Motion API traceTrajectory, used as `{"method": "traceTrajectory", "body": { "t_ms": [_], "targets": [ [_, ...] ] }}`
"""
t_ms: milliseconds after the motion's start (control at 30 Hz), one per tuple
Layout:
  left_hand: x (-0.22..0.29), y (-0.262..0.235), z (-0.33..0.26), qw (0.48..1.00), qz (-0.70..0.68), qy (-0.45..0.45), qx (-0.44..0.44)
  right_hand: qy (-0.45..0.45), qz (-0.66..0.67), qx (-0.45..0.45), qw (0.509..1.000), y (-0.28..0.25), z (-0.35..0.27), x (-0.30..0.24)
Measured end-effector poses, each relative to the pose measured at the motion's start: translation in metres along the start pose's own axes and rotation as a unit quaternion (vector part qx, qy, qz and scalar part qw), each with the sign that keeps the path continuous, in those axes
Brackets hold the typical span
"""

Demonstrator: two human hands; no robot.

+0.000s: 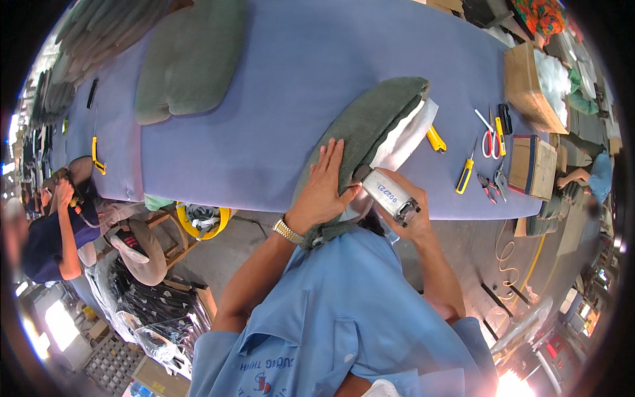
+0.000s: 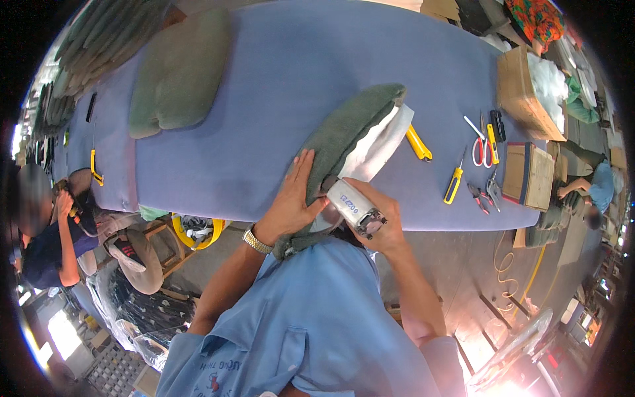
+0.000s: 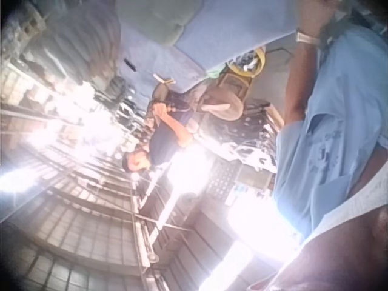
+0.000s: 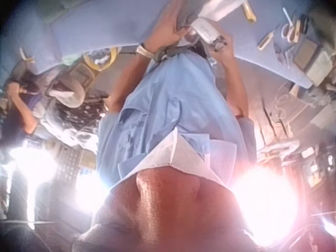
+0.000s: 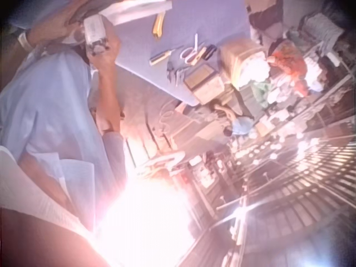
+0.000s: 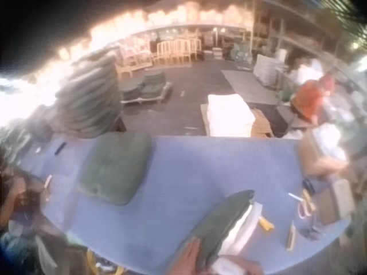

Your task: The person staples green fabric onto a cushion using a pneumatic staple gun, then trims excess fabric with a utility knife. They repeat the process on a second cushion, folding and securing the fabric edges before cutting the surplus material.

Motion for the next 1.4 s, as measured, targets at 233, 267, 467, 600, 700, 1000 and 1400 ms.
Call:
{"method": "traceTrajectory", "body": {
  "t_ms": [233, 267, 467, 600, 700, 1000, 1400],
  "targets": [
    [-0.002, 0.0, 0.0, 0.999, 0.021, -0.021, 0.016, -0.007, -0.017, 0.016, 1.0, 0.003, -0.009, -0.003],
    [-0.001, 0.0, -0.001, 1.0, 0.02, -0.014, 0.018, -0.012, -0.011, 0.013, 1.0, 0.003, -0.012, 0.0],
    [0.003, 0.003, -0.01, 0.997, 0.06, -0.041, 0.017, 0.104, 0.114, -0.032, 0.988, 0.01, -0.039, 0.026],
    [0.0, 0.008, -0.003, 0.995, 0.09, -0.05, 0.016, 0.098, 0.047, -0.055, 0.993, 0.009, -0.018, 0.021],
    [0.007, 0.005, -0.004, 0.994, 0.091, -0.055, 0.016, 0.091, 0.011, -0.048, 0.995, 0.007, -0.008, 0.003],
    [0.007, 0.007, -0.009, 0.992, 0.112, -0.044, 0.023, 0.031, 0.012, -0.058, 0.998, 0.01, -0.025, 0.008],
    [-0.005, -0.004, -0.002, 0.996, -0.019, 0.09, -0.014, 0.044, 0.104, -0.006, 0.994, 0.018, -0.03, 0.038]
  ]
}}
Point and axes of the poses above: each hand's wrist, its own z-axis towards the middle knuckle, its own y-axis out of the palm, x = y × z, the point moved 7 cm from there along z, towards the middle knuckle, and after that the axes turned 12 degrees about -y, right-handed, at the moved point
